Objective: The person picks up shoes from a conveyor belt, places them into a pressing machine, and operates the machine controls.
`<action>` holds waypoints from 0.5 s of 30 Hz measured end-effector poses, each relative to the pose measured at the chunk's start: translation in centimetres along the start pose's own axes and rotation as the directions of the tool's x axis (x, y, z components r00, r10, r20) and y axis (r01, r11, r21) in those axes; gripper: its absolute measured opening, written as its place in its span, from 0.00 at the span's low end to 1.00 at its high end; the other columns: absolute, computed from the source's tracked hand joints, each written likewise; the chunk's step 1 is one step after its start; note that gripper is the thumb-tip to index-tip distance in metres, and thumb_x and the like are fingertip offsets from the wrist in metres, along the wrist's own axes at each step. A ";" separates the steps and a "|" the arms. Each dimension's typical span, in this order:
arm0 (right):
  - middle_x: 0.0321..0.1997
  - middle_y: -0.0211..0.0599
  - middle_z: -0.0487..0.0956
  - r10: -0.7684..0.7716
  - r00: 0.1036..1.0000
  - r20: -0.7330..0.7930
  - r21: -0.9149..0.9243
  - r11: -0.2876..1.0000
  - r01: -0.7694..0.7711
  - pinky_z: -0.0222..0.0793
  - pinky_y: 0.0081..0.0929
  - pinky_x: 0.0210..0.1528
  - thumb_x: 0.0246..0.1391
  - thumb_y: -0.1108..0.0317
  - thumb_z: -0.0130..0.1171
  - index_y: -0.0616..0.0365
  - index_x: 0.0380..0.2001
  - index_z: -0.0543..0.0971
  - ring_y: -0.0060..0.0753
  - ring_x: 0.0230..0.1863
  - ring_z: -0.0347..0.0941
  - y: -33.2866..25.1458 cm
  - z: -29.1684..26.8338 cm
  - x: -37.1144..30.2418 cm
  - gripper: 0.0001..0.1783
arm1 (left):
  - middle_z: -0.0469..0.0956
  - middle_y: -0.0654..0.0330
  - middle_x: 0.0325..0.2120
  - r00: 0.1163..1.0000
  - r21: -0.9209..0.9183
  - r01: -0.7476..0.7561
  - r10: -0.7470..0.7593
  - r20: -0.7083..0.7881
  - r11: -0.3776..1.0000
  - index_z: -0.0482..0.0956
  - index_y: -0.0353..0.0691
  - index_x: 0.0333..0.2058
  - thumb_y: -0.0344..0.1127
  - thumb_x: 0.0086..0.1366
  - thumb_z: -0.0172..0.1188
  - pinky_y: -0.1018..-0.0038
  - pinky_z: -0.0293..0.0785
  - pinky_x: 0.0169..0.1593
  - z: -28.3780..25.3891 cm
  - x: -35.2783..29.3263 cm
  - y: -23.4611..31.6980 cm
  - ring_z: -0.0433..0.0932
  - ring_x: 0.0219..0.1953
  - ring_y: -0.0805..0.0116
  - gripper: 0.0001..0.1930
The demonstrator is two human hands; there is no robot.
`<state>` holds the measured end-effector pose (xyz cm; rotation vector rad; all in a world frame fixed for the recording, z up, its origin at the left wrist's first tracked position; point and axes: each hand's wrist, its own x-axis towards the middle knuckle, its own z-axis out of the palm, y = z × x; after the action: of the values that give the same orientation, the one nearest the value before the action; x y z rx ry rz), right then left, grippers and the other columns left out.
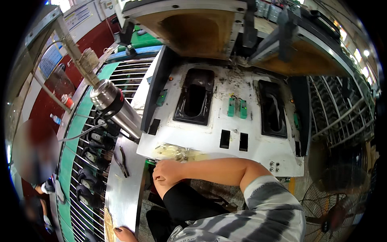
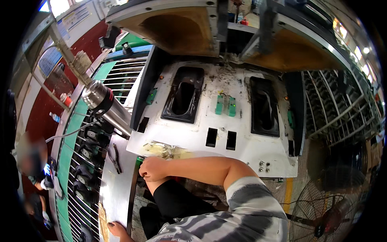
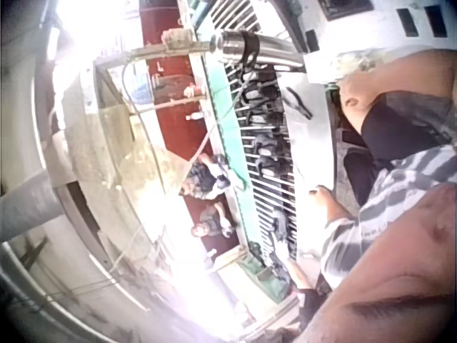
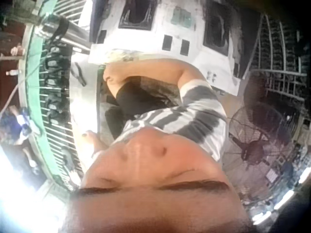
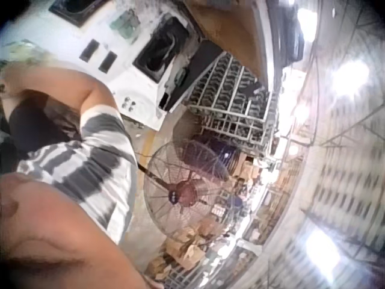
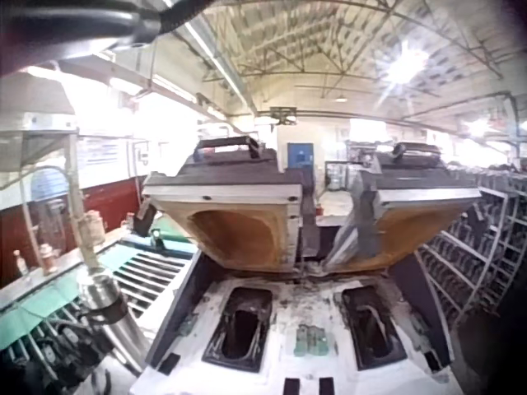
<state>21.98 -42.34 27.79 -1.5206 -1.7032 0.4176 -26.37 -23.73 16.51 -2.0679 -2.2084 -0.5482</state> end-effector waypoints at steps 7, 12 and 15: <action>0.18 0.39 0.74 0.053 0.983 0.175 0.032 0.998 -0.059 0.66 0.42 0.25 0.45 0.59 0.60 0.51 0.18 0.75 0.51 0.23 0.71 -1.3 -0.6 -0.5 0.10 | 0.76 0.45 0.47 0.999 0.060 -0.026 0.027 -0.031 0.998 0.74 0.33 0.47 0.35 0.58 0.53 0.57 0.69 0.52 3.0 1.4 -2.8 0.73 0.50 0.46 0.19; 0.21 0.40 0.78 0.141 0.886 0.443 0.013 0.986 -0.164 0.69 0.43 0.29 0.51 0.52 0.59 0.52 0.22 0.79 0.49 0.27 0.75 -1.0 -0.8 -0.6 0.15 | 0.75 0.43 0.47 0.999 -0.043 -0.032 0.032 0.003 0.999 0.74 0.32 0.47 0.32 0.54 0.57 0.58 0.69 0.52 2.6 1.7 -2.4 0.72 0.50 0.43 0.20; 0.23 0.39 0.80 0.274 0.794 0.542 -0.156 0.962 -0.225 0.70 0.44 0.32 0.52 0.50 0.58 0.50 0.25 0.81 0.48 0.29 0.77 -1.2 -0.6 -1.1 0.15 | 0.74 0.44 0.48 0.988 -0.051 -0.045 0.037 -0.147 0.998 0.74 0.32 0.46 0.32 0.53 0.58 0.57 0.66 0.56 3.3 1.6 -1.9 0.71 0.52 0.44 0.20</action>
<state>21.56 -43.73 28.59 -1.8138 -1.9749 1.0327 -27.76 -21.26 13.47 -2.0223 -2.0873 -0.7379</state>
